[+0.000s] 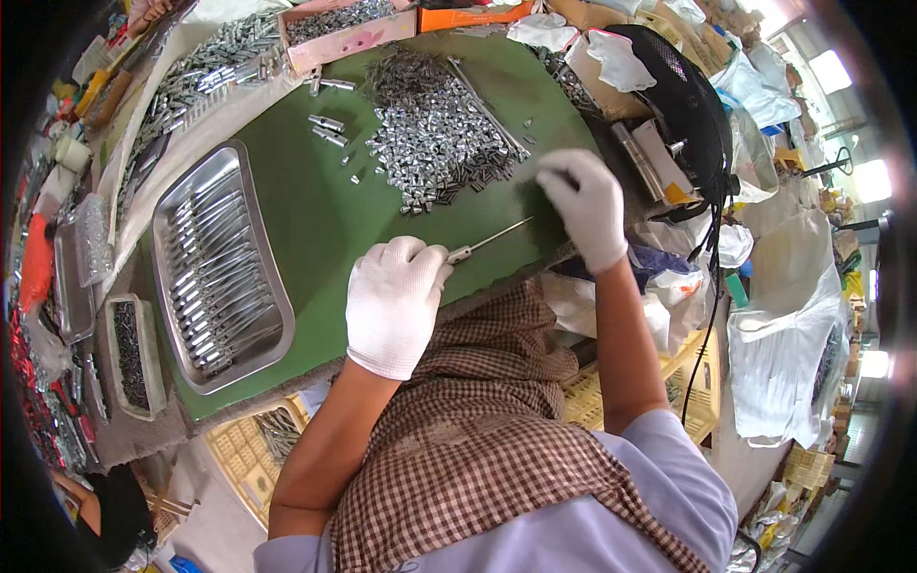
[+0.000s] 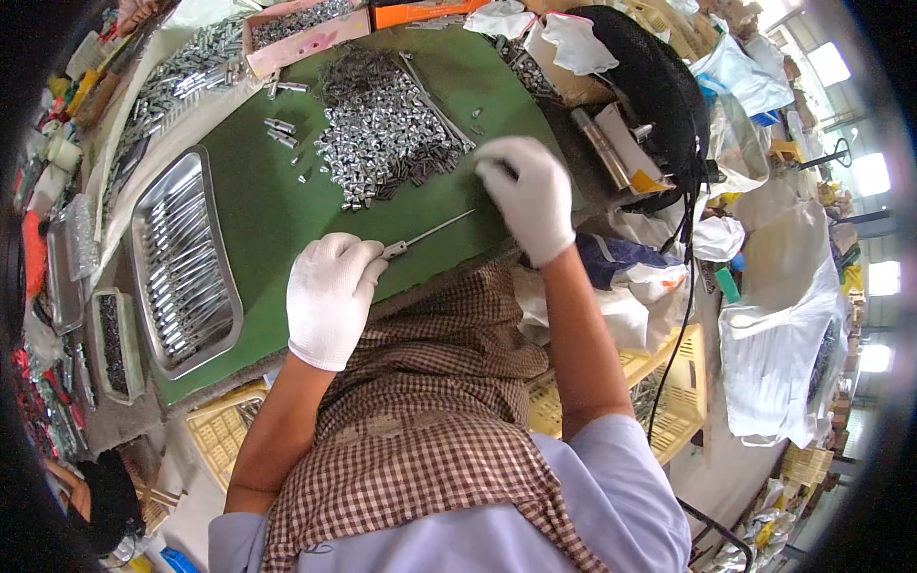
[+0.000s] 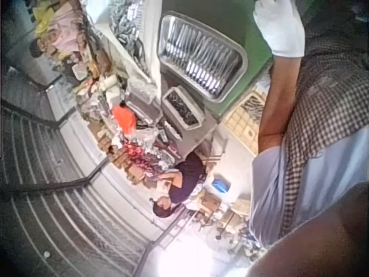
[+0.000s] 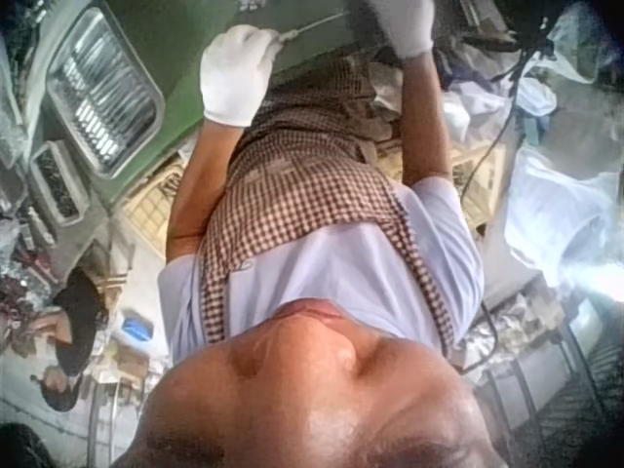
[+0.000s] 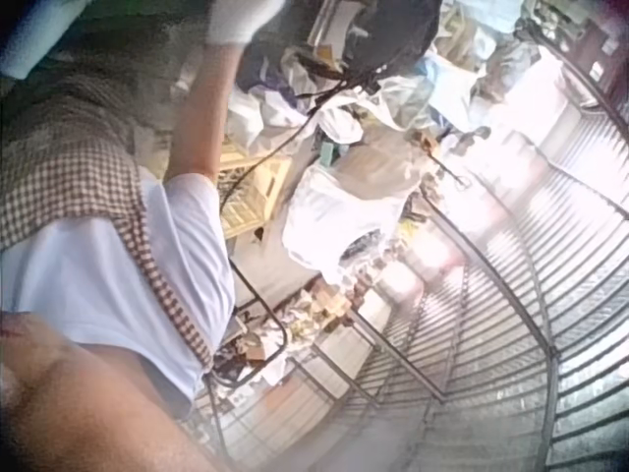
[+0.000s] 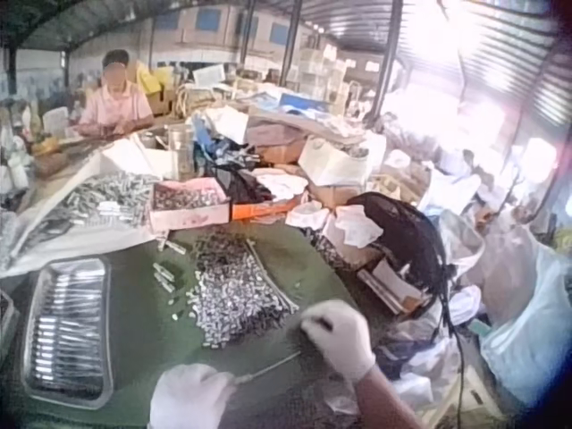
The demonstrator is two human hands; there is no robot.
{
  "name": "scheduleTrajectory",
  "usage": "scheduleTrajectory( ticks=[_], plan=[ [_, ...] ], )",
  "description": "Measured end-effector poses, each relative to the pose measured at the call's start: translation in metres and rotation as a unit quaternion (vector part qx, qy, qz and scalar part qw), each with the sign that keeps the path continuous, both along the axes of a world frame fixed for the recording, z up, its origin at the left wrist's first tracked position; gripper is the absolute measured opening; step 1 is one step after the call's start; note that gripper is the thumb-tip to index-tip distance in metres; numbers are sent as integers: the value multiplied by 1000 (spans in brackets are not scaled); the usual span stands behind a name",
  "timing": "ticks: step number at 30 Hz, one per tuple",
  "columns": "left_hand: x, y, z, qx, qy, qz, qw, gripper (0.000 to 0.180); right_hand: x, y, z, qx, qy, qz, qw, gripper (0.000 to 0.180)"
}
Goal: Assembling small metal hardware components by hand at a workstation.
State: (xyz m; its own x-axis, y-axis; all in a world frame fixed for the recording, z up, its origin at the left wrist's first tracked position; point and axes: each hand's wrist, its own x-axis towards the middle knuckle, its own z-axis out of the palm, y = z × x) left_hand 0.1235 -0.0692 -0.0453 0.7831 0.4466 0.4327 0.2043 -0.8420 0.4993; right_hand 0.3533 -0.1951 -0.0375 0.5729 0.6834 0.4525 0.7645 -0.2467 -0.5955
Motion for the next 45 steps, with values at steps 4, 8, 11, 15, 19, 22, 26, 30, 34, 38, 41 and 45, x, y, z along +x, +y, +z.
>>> scheduleTrajectory(
  ticks=[4, 8, 11, 15, 19, 22, 26, 30, 34, 38, 41, 45],
  plan=[
    [1, 1, 0, 7, 3, 6, 1000, 11, 48, 23, -15, -32, -7, -43, 999, 12],
    [0, 1, -2, -9, 1, 0, 1000, 10, 48, 38, -7, -140, -22, -53, 989, 16],
    [0, 0, -2, -3, -2, -1, 1000, 9, 48, 37, -4, -172, -41, -36, 984, 15],
    [-1, 1, -1, 4, 11, 0, 1000, 9, 40, 36, 1, -173, -74, -28, 982, 12],
    [-2, 1, -2, 0, 18, 1, 1000, 9, 4, 27, 19, -123, -102, 66, 985, 10],
    [-1, 0, -1, 5, 6, -1, 1000, 9, -33, 16, 19, -99, -99, 209, 968, 9],
    [0, 2, -1, 6, 4, -6, 1000, 9, -63, 12, 21, -79, -17, 242, 967, 22],
    [0, 1, 0, 11, 3, -6, 1000, 9, -65, 17, 16, -99, -4, 223, 970, 24],
    [0, 1, -2, 10, -4, -8, 1000, 9, -66, 24, 19, -125, -72, 220, 965, 22],
    [0, 1, -4, 16, -10, -4, 1000, 10, -77, 26, 32, -198, -239, 236, 921, 17],
    [0, 0, -5, 28, -3, 0, 1000, 12, -82, 22, 42, -246, -241, 250, 905, 22],
    [-1, -1, -8, 17, -4, 12, 1000, 12, -72, 12, 26, -80, -231, 237, 940, 23]
  ],
)
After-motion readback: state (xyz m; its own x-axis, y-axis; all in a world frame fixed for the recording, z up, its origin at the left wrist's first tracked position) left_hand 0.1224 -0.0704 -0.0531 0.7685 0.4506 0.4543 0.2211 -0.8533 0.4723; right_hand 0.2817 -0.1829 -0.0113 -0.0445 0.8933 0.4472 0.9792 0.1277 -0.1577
